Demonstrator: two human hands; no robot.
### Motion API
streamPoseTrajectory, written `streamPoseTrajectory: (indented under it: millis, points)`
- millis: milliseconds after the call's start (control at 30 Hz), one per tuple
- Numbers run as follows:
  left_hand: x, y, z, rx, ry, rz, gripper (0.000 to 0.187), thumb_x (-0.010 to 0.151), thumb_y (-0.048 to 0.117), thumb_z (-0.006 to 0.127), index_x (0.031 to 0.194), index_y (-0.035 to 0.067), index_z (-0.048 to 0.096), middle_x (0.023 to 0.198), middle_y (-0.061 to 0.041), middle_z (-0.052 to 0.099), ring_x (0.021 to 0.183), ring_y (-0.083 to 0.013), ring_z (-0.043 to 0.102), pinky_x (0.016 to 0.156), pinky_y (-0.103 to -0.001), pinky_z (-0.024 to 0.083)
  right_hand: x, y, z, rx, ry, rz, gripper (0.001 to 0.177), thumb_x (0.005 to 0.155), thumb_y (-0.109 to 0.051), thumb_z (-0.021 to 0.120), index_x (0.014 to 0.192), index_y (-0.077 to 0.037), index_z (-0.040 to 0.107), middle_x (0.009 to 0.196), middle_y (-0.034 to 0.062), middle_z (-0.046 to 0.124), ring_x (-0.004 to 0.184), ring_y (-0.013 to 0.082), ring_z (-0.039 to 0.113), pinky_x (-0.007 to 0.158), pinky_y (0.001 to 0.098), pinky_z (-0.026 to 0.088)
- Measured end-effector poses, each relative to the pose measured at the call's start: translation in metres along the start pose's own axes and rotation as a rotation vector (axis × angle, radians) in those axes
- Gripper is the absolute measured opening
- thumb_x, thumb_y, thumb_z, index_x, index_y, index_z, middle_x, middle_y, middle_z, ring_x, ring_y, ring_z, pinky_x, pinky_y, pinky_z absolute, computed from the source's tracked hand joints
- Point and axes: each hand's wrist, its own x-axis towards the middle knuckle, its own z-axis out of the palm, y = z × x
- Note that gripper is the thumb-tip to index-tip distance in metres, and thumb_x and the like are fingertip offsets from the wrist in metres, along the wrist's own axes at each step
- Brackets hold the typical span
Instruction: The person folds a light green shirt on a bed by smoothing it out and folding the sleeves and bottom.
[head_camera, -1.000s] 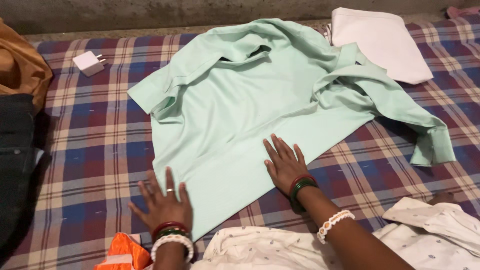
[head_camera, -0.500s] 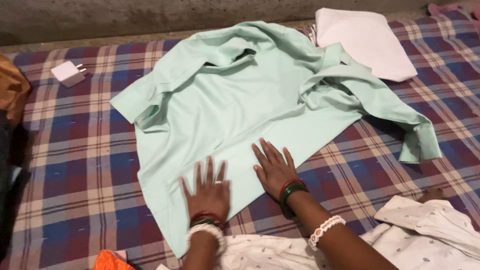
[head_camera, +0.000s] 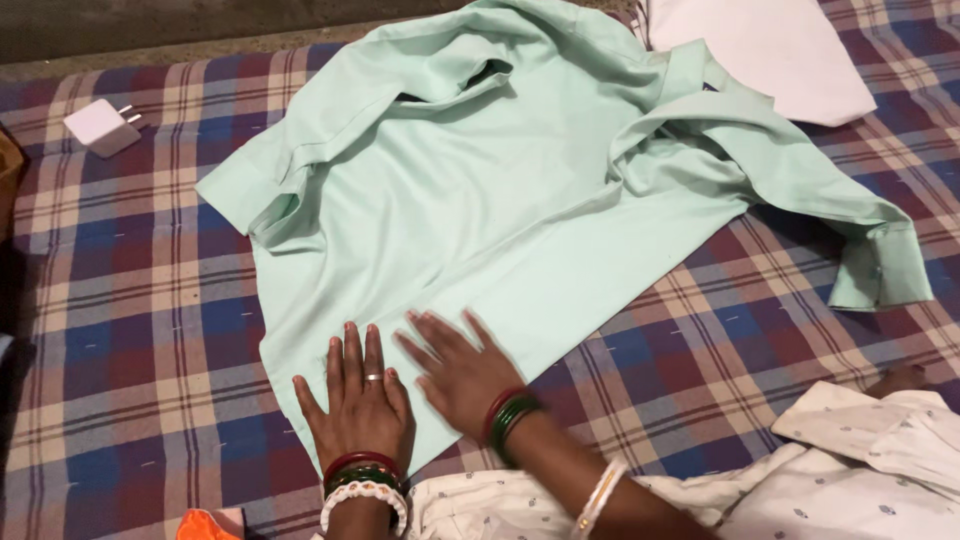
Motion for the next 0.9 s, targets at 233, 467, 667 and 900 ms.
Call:
streamPoseTrajectory:
  millis: [233,467,667,900]
  points:
    - [0.002,0.006,-0.024,0.013,-0.150,-0.024,0.067,0.098,0.040,0.022,0.163,0.030,0.015,0.172,0.004,0.010,0.151,-0.0154,0.010,0.119,-0.057,0.001,-0.017,0.163,-0.033,-0.097,0.018,0.334,0.067,0.099,-0.040,0.045,0.160,-0.017,0.028,0.167,0.0087,0.025,0.154,0.0244,0.022,0.122,0.0554,0.012]
    - [0.000,0.004,-0.023,-0.022,-0.099,-0.021,0.066,0.097,0.039,0.022,0.163,0.030,0.015,0.172,0.005,0.009,0.154,-0.0160,0.009,0.119,-0.057,0.000,-0.031,0.193,-0.033,-0.201,0.046,0.604,0.073,0.101,-0.047,0.034,0.161,-0.011,0.013,0.170,0.0141,0.007,0.153,0.0251,0.005,0.117,0.0599,0.002]
    - [-0.002,0.005,-0.017,0.005,-0.092,-0.020,0.062,0.099,0.039,0.021,0.159,0.029,0.016,0.168,0.005,0.011,0.152,-0.0147,0.010,0.121,-0.057,0.000,-0.027,0.013,-0.019,-0.065,-0.239,0.146,0.066,0.101,-0.050,0.038,0.160,-0.025,0.020,0.168,0.0087,0.011,0.155,0.0232,0.007,0.121,0.0568,0.000]
    - [-0.003,0.005,-0.013,-0.014,-0.069,-0.006,0.064,0.098,0.040,0.019,0.161,0.029,0.017,0.170,0.004,0.010,0.154,-0.0165,0.009,0.120,-0.056,0.000,-0.024,0.059,-0.039,-0.089,-0.182,0.191,0.066,0.101,-0.047,0.038,0.161,-0.024,0.022,0.169,0.0059,0.013,0.155,0.0214,0.013,0.123,0.0528,0.005]
